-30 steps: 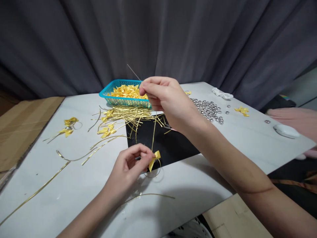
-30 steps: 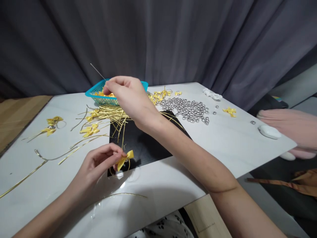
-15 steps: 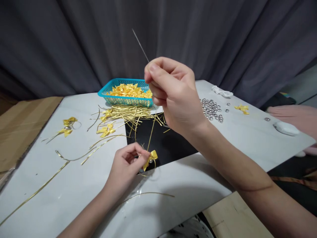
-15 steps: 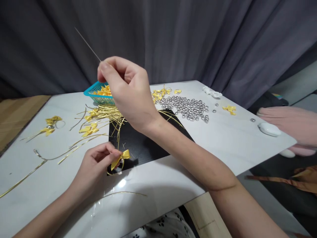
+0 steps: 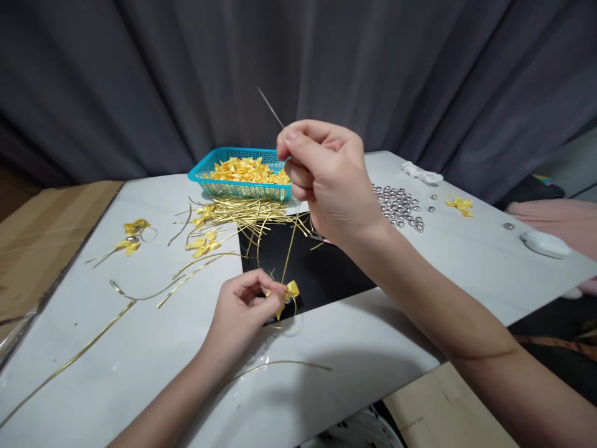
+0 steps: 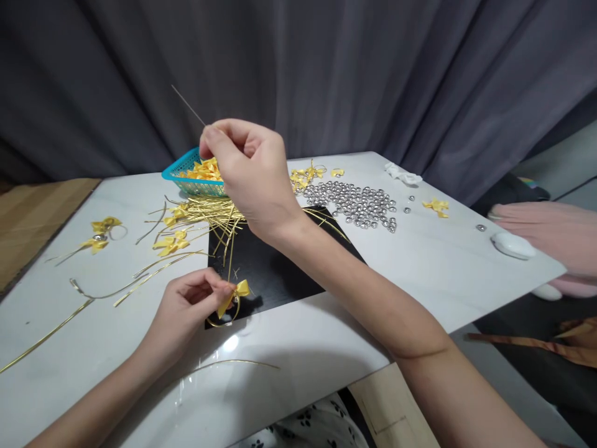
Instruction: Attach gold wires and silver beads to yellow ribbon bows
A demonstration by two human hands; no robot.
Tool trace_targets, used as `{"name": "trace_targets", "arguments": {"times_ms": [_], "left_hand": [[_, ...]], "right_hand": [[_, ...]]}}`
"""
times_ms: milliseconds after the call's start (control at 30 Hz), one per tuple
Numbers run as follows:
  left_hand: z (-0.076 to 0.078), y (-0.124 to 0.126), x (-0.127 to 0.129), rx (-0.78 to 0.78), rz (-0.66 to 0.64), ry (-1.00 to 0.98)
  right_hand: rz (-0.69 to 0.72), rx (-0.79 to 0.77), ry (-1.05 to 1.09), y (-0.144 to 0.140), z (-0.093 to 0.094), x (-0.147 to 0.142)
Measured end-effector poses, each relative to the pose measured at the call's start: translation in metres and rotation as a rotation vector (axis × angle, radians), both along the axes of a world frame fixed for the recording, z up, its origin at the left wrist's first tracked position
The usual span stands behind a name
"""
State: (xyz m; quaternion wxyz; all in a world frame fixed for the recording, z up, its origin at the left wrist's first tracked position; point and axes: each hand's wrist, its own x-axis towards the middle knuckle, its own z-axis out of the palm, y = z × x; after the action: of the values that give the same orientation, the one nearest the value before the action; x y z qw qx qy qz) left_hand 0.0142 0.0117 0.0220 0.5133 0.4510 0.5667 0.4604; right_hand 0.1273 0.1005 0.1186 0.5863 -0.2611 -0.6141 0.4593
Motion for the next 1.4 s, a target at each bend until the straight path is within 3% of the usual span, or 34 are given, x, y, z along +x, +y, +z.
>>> {"name": "trace_targets", "arguments": {"times_ms": [200, 800, 900, 1033, 1133, 1333, 1400], "left_hand": [[0.001, 0.001, -0.003, -0.027, -0.075, 0.043], [-0.013, 0.008, -0.007, 0.1, -0.114, 0.142], [-0.014, 0.009, -0.011, 0.128, -0.204, 0.228], [-0.011, 0.012, -0.014, 0.311, -0.242, 0.39], [-0.01, 0.012, -0.015, 0.346, -0.218, 0.307], [-0.012, 0.007, -0.011, 0.077, -0.271, -0.053], [-0.012, 0.006, -0.008, 0.014, -0.279, -0.105]], "right_hand": [[-0.118, -0.07, -0.086, 0.023, -0.011, -0.003], [0.016, -0.038, -0.198, 0.026, -0.015, 0.0], [0.101, -0.115, -0.174, 0.027, -0.021, -0.003], [0.298, -0.214, -0.259, 0.024, -0.022, -0.004], [0.305, -0.253, -0.339, 0.025, -0.021, 0.002], [0.117, -0.384, -0.514, 0.052, -0.038, 0.021], [0.118, -0.408, -0.628, 0.061, -0.048, 0.026]]}}
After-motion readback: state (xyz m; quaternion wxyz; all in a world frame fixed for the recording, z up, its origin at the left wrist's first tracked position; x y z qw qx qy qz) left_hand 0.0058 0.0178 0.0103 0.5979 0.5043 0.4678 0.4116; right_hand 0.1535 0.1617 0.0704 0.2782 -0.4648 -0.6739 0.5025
